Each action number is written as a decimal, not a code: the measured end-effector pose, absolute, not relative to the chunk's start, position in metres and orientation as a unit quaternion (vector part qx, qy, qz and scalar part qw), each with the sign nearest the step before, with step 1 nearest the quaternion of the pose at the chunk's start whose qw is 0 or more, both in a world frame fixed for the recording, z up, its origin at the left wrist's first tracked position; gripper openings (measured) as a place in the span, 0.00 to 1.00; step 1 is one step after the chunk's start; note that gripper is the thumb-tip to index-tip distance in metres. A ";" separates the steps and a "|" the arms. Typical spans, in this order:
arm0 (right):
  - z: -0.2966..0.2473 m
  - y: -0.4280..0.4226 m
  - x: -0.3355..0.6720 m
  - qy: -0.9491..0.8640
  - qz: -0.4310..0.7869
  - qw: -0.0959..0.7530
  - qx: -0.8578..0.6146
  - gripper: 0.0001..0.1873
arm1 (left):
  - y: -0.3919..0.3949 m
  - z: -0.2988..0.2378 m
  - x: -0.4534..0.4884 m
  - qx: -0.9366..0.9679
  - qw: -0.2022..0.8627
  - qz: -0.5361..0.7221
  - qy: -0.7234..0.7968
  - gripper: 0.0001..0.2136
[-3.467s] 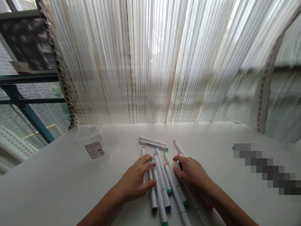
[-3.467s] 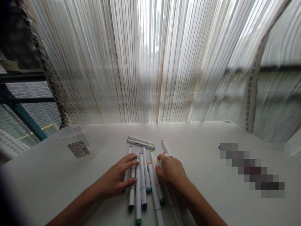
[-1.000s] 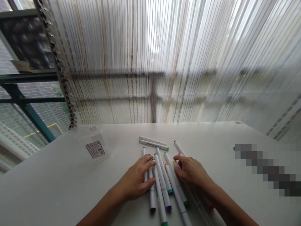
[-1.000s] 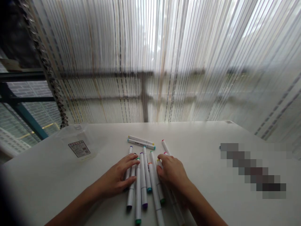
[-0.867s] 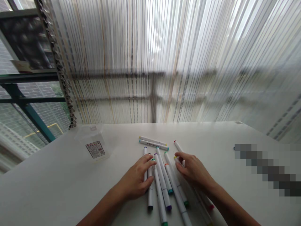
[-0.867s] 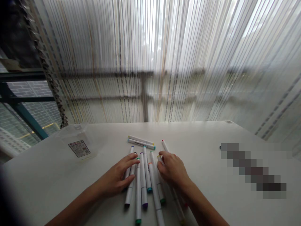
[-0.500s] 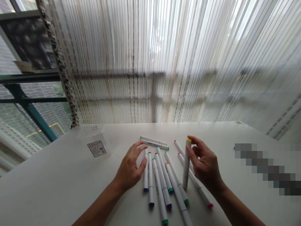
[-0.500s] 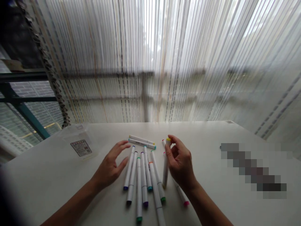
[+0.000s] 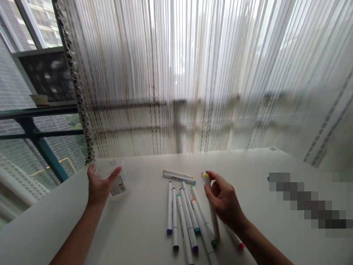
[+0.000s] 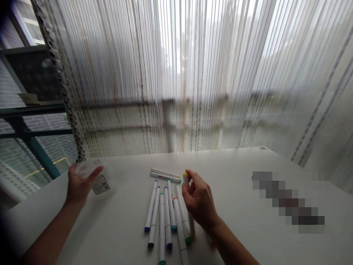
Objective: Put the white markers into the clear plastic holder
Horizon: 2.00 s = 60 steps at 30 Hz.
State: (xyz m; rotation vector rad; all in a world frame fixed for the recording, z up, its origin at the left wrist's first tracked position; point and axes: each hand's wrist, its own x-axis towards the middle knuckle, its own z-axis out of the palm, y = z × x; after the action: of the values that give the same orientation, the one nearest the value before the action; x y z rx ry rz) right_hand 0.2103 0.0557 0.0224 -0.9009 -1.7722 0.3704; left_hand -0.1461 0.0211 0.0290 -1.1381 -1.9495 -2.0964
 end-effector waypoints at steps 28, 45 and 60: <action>0.018 0.062 0.215 -0.711 0.228 0.528 -0.405 0.15 | 0.008 0.007 -0.069 -0.589 -0.347 -0.560 -0.468 0.25; 0.014 0.062 0.211 -0.720 0.267 0.497 -0.403 0.17 | 0.005 0.012 -0.059 -0.576 -0.343 -0.578 -0.466 0.24; 0.017 0.060 0.209 -0.731 0.236 0.491 -0.412 0.17 | 0.004 0.012 -0.060 -0.571 -0.344 -0.580 -0.468 0.25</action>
State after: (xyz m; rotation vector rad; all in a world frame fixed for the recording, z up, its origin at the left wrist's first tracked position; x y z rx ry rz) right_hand 0.2095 0.0595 0.0174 -1.0014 -1.7740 0.5725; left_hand -0.0595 0.0041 0.0117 -2.3385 -1.9141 -2.3756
